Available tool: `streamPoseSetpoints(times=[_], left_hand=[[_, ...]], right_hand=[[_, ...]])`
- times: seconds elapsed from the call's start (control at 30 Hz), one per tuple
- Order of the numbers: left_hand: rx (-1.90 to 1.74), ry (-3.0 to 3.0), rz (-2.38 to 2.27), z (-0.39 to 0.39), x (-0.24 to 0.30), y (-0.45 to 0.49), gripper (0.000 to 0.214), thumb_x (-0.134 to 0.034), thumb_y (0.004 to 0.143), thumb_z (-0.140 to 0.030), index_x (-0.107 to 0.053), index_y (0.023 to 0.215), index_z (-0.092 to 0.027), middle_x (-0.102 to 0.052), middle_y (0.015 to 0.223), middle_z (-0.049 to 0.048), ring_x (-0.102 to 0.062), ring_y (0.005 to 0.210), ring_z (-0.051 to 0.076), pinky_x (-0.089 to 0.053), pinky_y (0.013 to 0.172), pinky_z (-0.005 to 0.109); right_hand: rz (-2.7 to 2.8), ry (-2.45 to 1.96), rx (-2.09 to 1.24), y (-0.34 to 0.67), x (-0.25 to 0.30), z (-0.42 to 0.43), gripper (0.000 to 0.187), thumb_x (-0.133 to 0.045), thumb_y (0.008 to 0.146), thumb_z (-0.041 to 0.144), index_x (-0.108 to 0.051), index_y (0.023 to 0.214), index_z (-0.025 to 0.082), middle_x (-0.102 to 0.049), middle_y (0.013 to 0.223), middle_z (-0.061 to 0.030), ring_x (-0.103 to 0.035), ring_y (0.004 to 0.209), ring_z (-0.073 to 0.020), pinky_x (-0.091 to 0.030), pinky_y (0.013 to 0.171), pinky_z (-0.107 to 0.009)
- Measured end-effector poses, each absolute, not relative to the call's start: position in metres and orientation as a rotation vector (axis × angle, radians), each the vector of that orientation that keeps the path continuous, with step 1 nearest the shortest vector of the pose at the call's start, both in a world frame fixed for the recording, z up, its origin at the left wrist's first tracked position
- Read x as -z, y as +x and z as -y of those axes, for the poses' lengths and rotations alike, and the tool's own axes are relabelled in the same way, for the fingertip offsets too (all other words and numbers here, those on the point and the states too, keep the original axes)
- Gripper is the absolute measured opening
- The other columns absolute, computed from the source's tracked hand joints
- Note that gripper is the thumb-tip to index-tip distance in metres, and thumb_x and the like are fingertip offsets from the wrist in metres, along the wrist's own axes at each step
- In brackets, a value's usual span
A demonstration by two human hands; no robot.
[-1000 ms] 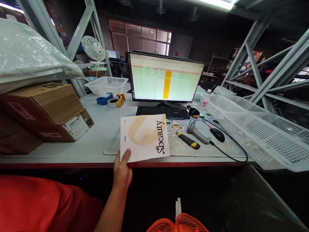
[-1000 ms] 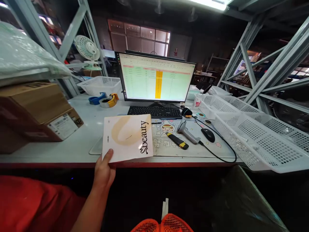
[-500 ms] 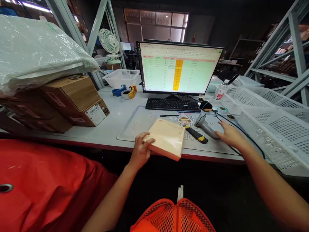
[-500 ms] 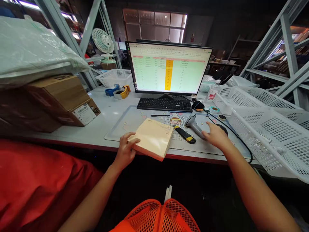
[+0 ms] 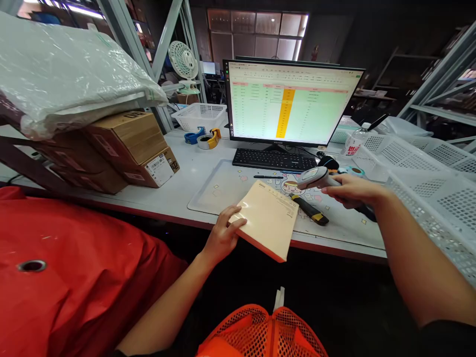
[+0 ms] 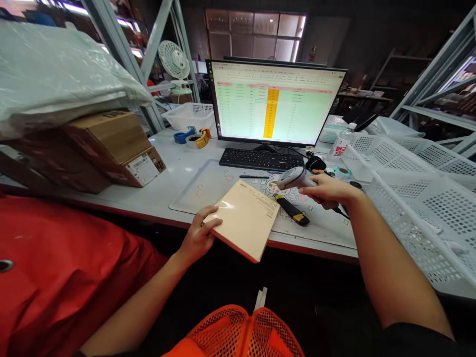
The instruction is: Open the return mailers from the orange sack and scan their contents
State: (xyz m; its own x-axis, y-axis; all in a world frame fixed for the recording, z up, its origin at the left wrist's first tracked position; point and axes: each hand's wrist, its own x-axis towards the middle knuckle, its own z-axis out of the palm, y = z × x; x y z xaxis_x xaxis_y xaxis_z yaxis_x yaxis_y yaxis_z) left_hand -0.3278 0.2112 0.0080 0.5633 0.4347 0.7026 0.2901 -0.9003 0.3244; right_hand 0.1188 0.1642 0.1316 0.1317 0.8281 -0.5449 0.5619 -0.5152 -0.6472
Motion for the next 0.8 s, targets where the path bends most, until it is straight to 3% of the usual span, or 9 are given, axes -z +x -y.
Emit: streamPoseSetpoints(times=[0.2, 0.3, 0.37, 0.43, 0.5, 0.57, 0.7, 0.8], left_hand=[[-1.23, 2.633, -0.568, -0.21, -0.019, -0.318, 0.049, -0.056, 0.088, 0.008, -0.059, 0.127, -0.022, -0.058, 0.145, 0.0168, -0.052, 0.144, 0.033, -0.057, 0.111, 0.055], [-1.241, 2.551, -0.532, -0.212, -0.025, -0.322, 0.05, -0.059, 0.09, 0.003, -0.056, 0.132, -0.024, -0.065, 0.137, 0.0145, -0.058, 0.139, 0.03, -0.056, 0.112, 0.053], [-1.283, 2.485, -0.532, -0.214, -0.028, -0.327, 0.051, -0.061, 0.091, 0.0, -0.056, 0.135, -0.025, -0.068, 0.131, 0.0122, -0.062, 0.134, 0.028, -0.056, 0.111, 0.05], [-1.335, 2.403, -0.577, -0.217, -0.029, -0.332, 0.052, -0.066, 0.093, -0.005, -0.055, 0.139, -0.027, -0.07, 0.128, 0.0109, -0.066, 0.128, 0.026, -0.057, 0.109, 0.046], [-1.436, 2.273, -0.694, -0.224, -0.027, -0.333, 0.056, -0.073, 0.093, -0.014, -0.053, 0.143, -0.028, -0.069, 0.128, 0.0109, -0.069, 0.124, 0.025, -0.058, 0.106, 0.04], [-1.585, 2.038, -0.853, -0.236, -0.025, -0.328, 0.065, -0.08, 0.092, -0.027, -0.049, 0.149, -0.027, -0.066, 0.134, 0.0124, -0.068, 0.124, 0.024, -0.057, 0.105, 0.036], [-1.537, 1.582, -1.022, -0.269, -0.027, -0.308, 0.087, -0.08, 0.089, -0.053, -0.037, 0.157, -0.022, -0.065, 0.135, 0.0163, -0.068, 0.124, 0.027, -0.056, 0.106, 0.039], [-1.228, 1.519, -1.102, -0.29, -0.027, -0.297, 0.093, -0.083, 0.075, -0.071, -0.054, 0.142, -0.014, -0.071, 0.126, 0.0188, -0.07, 0.12, 0.034, -0.056, 0.106, 0.046]], right_hand=[[1.495, -1.898, -1.591, 0.073, -0.194, -0.185, 0.054, -0.085, 0.078, 0.068, -0.058, 0.094, 0.024, -0.048, 0.059, 0.006, -0.035, 0.039, -0.0067, -0.021, 0.035, -0.021], [1.502, -2.0, -1.437, 0.071, -0.182, -0.192, 0.053, -0.082, 0.079, 0.069, -0.063, 0.1, 0.024, -0.05, 0.058, 0.005, -0.033, 0.037, -0.0073, -0.02, 0.036, -0.022], [1.52, -2.131, -1.167, 0.082, -0.157, -0.193, 0.052, -0.075, 0.086, 0.069, -0.066, 0.108, 0.023, -0.058, 0.064, 0.0011, -0.038, 0.039, -0.0092, -0.025, 0.038, -0.024], [1.573, -2.34, -0.781, 0.098, -0.125, -0.192, 0.045, -0.067, 0.094, 0.061, -0.067, 0.112, 0.02, -0.07, 0.082, -0.0068, -0.057, 0.054, -0.0149, -0.04, 0.049, -0.026], [1.588, -2.534, -0.449, 0.112, -0.092, -0.188, 0.037, -0.06, 0.1, 0.049, -0.068, 0.114, 0.016, -0.075, 0.105, -0.0143, -0.072, 0.086, -0.0235, -0.051, 0.07, -0.03], [1.532, -2.667, -0.323, 0.12, -0.064, -0.181, 0.035, -0.056, 0.101, 0.038, -0.067, 0.121, 0.012, -0.074, 0.12, -0.0198, -0.072, 0.107, -0.0299, -0.053, 0.084, -0.034], [1.439, -2.788, -0.33, 0.122, -0.042, -0.17, 0.044, -0.058, 0.099, 0.039, -0.065, 0.131, 0.009, -0.074, 0.123, -0.0235, -0.072, 0.111, -0.0354, -0.054, 0.09, -0.042], [1.42, -2.749, -0.166, 0.117, -0.053, -0.18, 0.052, -0.049, 0.104, 0.043, -0.061, 0.141, 0.007, -0.069, 0.134, -0.0252, -0.066, 0.126, -0.0368, -0.051, 0.102, -0.044]])
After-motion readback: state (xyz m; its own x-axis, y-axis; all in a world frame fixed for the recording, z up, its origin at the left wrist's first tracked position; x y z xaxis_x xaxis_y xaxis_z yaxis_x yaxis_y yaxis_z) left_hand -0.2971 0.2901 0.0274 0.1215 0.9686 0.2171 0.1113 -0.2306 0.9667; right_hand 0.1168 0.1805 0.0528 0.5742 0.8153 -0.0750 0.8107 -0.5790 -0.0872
